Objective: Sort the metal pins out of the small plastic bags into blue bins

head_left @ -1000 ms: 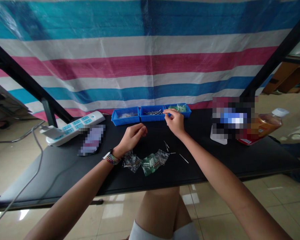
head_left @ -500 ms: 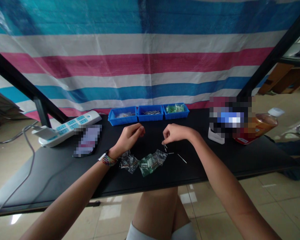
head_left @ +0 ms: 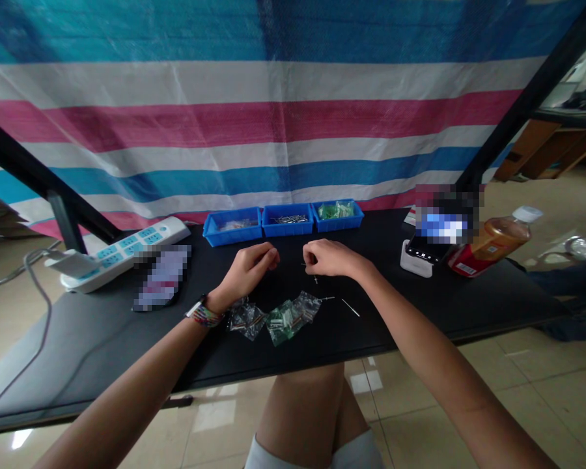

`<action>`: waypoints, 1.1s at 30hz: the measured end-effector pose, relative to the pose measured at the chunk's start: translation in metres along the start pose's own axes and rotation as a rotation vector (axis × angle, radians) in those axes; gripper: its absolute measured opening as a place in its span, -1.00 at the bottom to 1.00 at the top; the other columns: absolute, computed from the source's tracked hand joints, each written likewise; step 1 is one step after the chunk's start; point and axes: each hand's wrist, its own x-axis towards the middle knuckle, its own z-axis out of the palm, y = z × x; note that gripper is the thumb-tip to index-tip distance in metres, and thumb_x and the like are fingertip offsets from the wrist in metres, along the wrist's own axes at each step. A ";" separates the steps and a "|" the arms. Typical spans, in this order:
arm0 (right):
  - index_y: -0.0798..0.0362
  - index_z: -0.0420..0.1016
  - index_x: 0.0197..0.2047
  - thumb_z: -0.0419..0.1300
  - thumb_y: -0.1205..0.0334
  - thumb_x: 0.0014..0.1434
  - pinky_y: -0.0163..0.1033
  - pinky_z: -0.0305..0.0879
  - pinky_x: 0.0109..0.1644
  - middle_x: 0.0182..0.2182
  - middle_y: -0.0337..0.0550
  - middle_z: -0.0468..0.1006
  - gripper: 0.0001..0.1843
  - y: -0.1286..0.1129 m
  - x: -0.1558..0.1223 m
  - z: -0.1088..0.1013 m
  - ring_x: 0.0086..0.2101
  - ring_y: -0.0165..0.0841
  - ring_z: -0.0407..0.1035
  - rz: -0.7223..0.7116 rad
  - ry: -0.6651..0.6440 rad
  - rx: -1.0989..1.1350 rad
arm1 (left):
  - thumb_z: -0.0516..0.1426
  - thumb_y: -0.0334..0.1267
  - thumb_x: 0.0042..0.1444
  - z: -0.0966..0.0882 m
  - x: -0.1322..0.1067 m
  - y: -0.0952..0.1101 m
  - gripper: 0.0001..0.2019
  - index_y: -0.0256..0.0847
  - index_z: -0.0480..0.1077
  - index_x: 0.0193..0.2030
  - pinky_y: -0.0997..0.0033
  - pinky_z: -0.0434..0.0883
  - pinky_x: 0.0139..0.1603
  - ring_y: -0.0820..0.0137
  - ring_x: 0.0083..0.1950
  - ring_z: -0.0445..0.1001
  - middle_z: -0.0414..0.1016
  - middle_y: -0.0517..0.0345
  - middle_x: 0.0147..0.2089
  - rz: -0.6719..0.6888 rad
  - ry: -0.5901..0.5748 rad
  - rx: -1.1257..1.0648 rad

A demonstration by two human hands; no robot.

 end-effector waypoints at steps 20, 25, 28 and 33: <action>0.08 0.51 -0.24 0.47 0.07 0.16 -0.26 0.46 -0.26 -0.42 -0.25 0.57 -0.69 -0.007 0.017 0.028 -0.42 -0.39 0.50 -0.267 0.176 0.912 | 0.23 -0.03 0.37 0.000 -0.001 0.009 -0.74 -0.19 0.53 -0.18 0.38 0.47 -0.23 0.32 -0.26 0.54 0.58 0.09 -0.27 0.081 0.037 -0.020; 0.05 0.48 -0.23 0.53 0.04 0.06 -0.23 0.53 -0.23 -0.37 -0.27 0.57 -0.60 -0.012 0.016 0.026 -0.40 -0.36 0.57 -0.226 0.262 0.989 | 0.18 0.06 0.42 -0.002 -0.001 0.007 -0.64 -0.18 0.49 -0.28 0.39 0.45 -0.26 0.32 -0.30 0.52 0.56 0.11 -0.35 0.038 0.061 -0.044; 0.05 0.47 -0.25 0.50 0.09 0.07 -0.23 0.54 -0.20 -0.36 -0.26 0.58 -0.66 -0.014 0.016 0.025 -0.36 -0.35 0.60 -0.236 0.325 0.993 | 0.16 0.10 0.43 -0.002 0.000 0.006 -0.57 -0.19 0.47 -0.34 0.40 0.42 -0.28 0.35 -0.34 0.50 0.55 0.12 -0.38 0.022 0.078 -0.061; 0.06 0.49 -0.27 0.46 0.14 0.11 -0.24 0.51 -0.22 -0.40 -0.25 0.59 -0.73 -0.015 0.015 0.026 -0.38 -0.35 0.59 -0.265 0.368 0.990 | 0.15 0.20 0.41 0.000 0.001 0.007 -0.47 -0.20 0.48 -0.40 0.42 0.39 -0.32 0.38 -0.39 0.46 0.54 0.12 -0.43 -0.012 0.075 -0.101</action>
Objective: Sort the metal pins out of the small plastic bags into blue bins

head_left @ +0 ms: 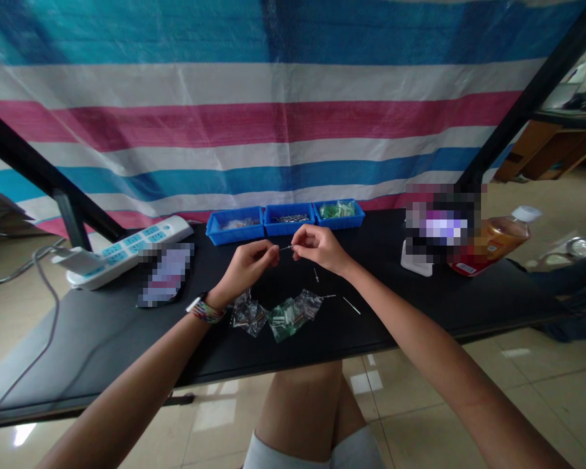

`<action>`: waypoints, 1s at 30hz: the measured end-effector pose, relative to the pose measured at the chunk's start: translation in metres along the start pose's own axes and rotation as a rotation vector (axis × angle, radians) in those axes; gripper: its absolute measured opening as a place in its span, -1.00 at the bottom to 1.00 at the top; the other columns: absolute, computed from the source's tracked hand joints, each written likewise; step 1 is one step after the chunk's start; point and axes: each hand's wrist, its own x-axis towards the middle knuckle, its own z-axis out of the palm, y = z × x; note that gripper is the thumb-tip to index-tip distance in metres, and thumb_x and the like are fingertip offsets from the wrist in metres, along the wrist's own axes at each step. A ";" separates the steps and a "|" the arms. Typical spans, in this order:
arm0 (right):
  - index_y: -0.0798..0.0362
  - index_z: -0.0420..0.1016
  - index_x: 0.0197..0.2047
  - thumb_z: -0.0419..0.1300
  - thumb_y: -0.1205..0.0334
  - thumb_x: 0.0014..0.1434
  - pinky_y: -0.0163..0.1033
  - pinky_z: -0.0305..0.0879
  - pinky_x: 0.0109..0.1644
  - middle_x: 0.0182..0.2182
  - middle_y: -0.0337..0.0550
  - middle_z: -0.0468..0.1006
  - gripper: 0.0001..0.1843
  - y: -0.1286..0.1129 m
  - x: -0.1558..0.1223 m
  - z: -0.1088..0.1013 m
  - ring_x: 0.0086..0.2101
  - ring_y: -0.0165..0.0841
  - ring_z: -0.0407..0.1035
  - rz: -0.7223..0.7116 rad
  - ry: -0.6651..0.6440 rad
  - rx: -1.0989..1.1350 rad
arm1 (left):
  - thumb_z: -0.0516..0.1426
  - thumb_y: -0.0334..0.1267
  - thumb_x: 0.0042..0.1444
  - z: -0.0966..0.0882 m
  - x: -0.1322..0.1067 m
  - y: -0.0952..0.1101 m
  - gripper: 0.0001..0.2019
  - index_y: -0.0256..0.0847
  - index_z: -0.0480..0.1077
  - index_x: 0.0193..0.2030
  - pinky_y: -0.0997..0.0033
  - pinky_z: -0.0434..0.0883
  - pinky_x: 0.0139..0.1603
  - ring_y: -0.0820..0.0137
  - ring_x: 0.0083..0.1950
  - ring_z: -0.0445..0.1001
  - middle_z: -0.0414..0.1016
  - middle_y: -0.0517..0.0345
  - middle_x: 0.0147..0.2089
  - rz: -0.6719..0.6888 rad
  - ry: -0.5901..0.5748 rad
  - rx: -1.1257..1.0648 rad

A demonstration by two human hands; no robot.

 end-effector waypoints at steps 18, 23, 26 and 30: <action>0.08 0.54 -0.33 0.39 -0.26 0.22 -0.28 0.42 -0.34 -0.40 -0.17 0.62 -0.48 0.007 -0.002 0.002 -0.49 -0.40 0.51 0.060 0.063 -0.133 | 0.25 0.09 0.35 -0.002 -0.003 0.000 -0.66 -0.19 0.47 -0.19 0.37 0.48 -0.23 0.32 -0.29 0.55 0.56 0.11 -0.32 0.004 0.001 -0.047; 0.05 0.54 -0.25 0.43 -0.15 0.19 -0.28 0.47 -0.34 -0.37 -0.22 0.60 -0.58 0.007 -0.002 0.004 -0.48 -0.42 0.52 0.045 0.072 -0.044 | 0.18 0.09 0.41 -0.002 -0.002 -0.001 -0.62 -0.18 0.49 -0.25 0.40 0.43 -0.29 0.34 -0.33 0.52 0.57 0.12 -0.37 0.004 0.025 0.039; 0.04 0.52 -0.24 0.49 -0.01 0.09 -0.27 0.50 -0.34 -0.38 -0.25 0.57 -0.64 0.009 -0.001 0.005 -0.47 -0.40 0.53 0.056 0.083 0.019 | 0.16 0.10 0.43 -0.003 -0.002 -0.004 -0.61 -0.18 0.51 -0.26 0.40 0.42 -0.29 0.34 -0.32 0.53 0.57 0.11 -0.36 0.007 0.044 0.046; 0.04 0.48 -0.29 0.47 0.09 0.05 -0.26 0.55 -0.35 -0.41 -0.27 0.55 -0.70 0.011 -0.001 0.006 -0.45 -0.39 0.52 0.082 0.105 0.043 | 0.16 0.13 0.43 -0.002 -0.001 -0.004 -0.58 -0.19 0.54 -0.26 0.40 0.43 -0.29 0.33 -0.32 0.54 0.59 0.10 -0.36 0.004 0.043 0.033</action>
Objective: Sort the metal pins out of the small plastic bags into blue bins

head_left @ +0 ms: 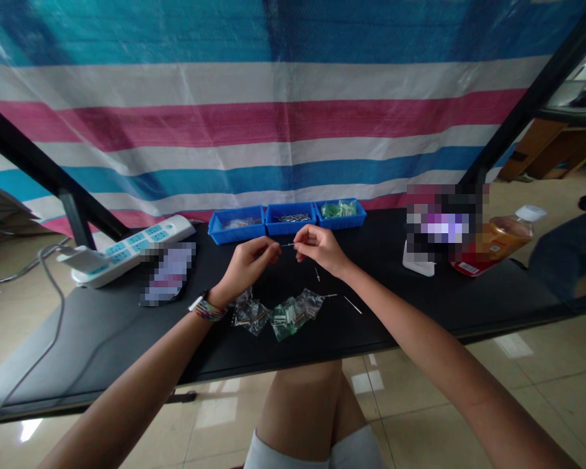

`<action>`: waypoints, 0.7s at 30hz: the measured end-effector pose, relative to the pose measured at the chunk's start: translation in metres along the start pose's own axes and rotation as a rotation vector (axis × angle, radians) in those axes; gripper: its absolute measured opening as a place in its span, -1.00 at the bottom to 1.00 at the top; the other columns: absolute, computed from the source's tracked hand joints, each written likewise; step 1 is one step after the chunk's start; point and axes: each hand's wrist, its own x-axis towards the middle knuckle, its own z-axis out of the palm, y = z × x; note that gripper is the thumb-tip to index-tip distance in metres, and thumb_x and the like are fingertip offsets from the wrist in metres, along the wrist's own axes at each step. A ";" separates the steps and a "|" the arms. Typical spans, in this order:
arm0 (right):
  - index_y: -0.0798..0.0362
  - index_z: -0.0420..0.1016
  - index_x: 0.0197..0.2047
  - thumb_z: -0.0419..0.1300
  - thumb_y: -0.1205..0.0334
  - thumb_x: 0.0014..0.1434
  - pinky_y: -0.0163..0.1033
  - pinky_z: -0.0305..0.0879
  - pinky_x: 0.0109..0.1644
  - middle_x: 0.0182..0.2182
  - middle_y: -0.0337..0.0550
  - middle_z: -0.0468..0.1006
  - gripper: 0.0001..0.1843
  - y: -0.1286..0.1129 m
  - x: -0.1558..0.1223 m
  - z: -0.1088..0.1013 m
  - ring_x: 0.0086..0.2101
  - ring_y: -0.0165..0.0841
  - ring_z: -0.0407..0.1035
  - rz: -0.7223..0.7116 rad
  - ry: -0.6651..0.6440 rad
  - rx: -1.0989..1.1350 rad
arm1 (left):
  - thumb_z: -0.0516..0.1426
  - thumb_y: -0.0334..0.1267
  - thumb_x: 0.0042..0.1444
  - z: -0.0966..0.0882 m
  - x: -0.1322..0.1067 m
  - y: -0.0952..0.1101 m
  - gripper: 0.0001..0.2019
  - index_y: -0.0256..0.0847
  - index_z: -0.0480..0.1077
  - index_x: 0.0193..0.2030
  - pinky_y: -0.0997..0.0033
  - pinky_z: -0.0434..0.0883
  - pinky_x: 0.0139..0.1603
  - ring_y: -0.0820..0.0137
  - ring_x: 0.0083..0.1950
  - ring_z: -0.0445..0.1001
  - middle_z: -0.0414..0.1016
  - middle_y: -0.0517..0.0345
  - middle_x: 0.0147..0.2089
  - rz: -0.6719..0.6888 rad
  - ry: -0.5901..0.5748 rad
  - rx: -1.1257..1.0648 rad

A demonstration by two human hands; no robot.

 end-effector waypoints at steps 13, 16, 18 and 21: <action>0.02 0.61 0.00 0.36 -0.01 0.14 -0.33 0.49 -0.45 0.02 -0.05 0.66 -0.59 0.018 0.025 -0.020 -0.45 -0.46 0.50 -0.068 0.290 -0.119 | 0.16 0.13 0.43 0.002 0.000 0.002 -0.59 -0.22 0.52 -0.15 0.39 0.49 -0.30 0.35 -0.33 0.56 0.57 0.08 -0.29 -0.045 0.029 -0.103; 0.04 0.64 0.05 0.30 0.02 0.18 -0.34 0.37 -0.46 0.13 0.01 0.62 -0.57 0.020 0.025 -0.028 -0.46 -0.49 0.44 -0.075 0.317 -0.309 | 0.15 0.12 0.44 0.002 0.000 0.003 -0.60 -0.22 0.51 -0.16 0.39 0.48 -0.31 0.35 -0.33 0.55 0.56 0.08 -0.29 -0.034 0.016 -0.105; 0.09 0.66 -0.07 0.25 0.03 0.22 -0.33 0.32 -0.42 -0.04 -0.02 0.65 -0.65 0.017 0.023 -0.031 -0.46 -0.47 0.40 -0.078 0.310 -0.410 | 0.15 0.12 0.44 0.002 0.000 0.004 -0.60 -0.22 0.52 -0.16 0.39 0.48 -0.31 0.35 -0.33 0.56 0.56 0.08 -0.29 -0.034 0.012 -0.098; 0.09 0.58 -0.30 0.23 -0.02 0.24 -0.29 0.26 -0.36 -0.35 -0.15 0.58 -0.68 0.005 0.017 -0.034 -0.45 -0.40 0.37 -0.020 0.099 -0.503 | 0.15 0.12 0.44 0.000 0.000 0.003 -0.59 -0.22 0.52 -0.16 0.39 0.47 -0.31 0.35 -0.33 0.55 0.56 0.08 -0.30 -0.029 0.012 -0.091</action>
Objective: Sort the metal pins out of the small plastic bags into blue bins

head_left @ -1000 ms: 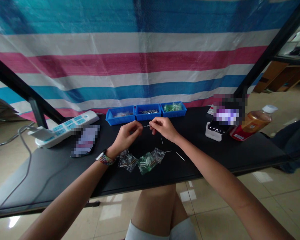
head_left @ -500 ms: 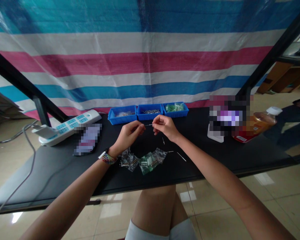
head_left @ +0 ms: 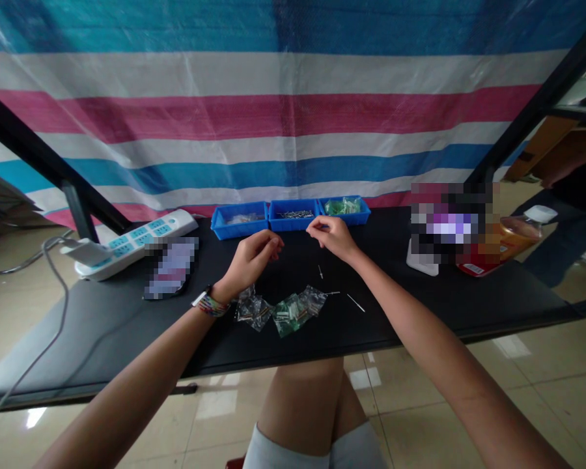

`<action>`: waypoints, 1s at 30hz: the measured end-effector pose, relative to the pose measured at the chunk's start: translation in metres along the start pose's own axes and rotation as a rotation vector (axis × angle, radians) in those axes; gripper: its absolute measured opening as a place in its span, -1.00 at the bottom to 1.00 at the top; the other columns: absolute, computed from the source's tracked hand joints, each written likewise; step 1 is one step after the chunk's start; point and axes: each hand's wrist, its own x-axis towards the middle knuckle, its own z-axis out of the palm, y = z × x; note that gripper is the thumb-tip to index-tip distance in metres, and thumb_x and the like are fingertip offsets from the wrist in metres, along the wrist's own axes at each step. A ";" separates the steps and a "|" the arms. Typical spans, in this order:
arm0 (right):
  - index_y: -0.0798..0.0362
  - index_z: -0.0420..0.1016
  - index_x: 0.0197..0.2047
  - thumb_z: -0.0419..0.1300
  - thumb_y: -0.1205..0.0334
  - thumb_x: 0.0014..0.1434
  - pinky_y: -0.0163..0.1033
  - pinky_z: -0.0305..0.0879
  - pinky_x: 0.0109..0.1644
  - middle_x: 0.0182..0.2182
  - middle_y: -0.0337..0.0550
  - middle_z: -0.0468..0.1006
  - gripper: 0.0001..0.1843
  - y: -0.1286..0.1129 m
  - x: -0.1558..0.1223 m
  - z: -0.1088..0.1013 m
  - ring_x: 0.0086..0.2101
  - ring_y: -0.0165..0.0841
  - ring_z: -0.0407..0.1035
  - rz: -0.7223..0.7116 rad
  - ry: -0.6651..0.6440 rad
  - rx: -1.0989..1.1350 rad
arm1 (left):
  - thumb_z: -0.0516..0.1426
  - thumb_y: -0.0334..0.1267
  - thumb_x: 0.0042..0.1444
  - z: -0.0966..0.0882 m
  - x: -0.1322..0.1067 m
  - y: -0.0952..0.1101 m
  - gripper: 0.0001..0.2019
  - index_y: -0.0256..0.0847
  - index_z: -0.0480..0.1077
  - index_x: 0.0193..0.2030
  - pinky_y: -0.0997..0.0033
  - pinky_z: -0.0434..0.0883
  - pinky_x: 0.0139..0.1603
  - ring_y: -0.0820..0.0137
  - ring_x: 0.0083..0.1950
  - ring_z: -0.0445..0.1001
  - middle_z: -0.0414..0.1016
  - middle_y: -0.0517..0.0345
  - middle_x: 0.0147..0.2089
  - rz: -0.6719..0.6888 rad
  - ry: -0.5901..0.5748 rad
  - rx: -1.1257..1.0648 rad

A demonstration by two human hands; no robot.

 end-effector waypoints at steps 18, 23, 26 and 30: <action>-0.03 0.58 -0.31 0.37 0.16 0.11 -0.26 0.13 -0.33 -0.22 -0.16 0.70 -0.90 -0.045 -0.030 -0.015 -0.29 -0.29 0.53 0.073 -0.588 -0.740 | 0.13 0.06 0.45 -0.002 0.000 -0.003 -0.62 -0.22 0.54 -0.20 0.39 0.47 -0.31 0.33 -0.33 0.56 0.58 0.07 -0.32 0.039 -0.044 0.077; 0.00 0.53 -0.34 0.37 0.24 0.10 -0.26 0.07 -0.33 -0.28 -0.19 0.66 -0.90 -0.040 -0.033 -0.010 -0.33 -0.35 0.45 -0.051 -0.518 -0.670 | 0.12 0.04 0.46 -0.002 0.000 -0.004 -0.62 -0.22 0.54 -0.20 0.40 0.47 -0.31 0.33 -0.33 0.57 0.60 0.06 -0.31 0.038 -0.049 0.089; 0.04 0.51 -0.32 0.36 0.30 0.13 -0.28 0.09 -0.31 -0.34 -0.22 0.61 -0.91 -0.033 -0.031 0.000 -0.36 -0.39 0.40 -0.114 -0.445 -0.473 | 0.17 0.02 0.42 -0.002 -0.001 -0.005 -0.68 -0.22 0.55 -0.15 0.39 0.47 -0.29 0.31 -0.30 0.58 0.61 0.07 -0.28 0.044 -0.084 0.091; 0.07 0.48 -0.29 0.31 0.28 0.18 -0.31 0.27 -0.28 -0.43 -0.28 0.53 -0.91 -0.020 -0.027 0.018 -0.41 -0.42 0.40 -0.092 -0.363 0.057 | 0.26 -0.06 0.34 0.000 -0.002 -0.001 -0.75 -0.20 0.57 -0.05 0.39 0.48 -0.24 0.32 -0.26 0.58 0.63 0.09 -0.24 0.076 -0.151 0.113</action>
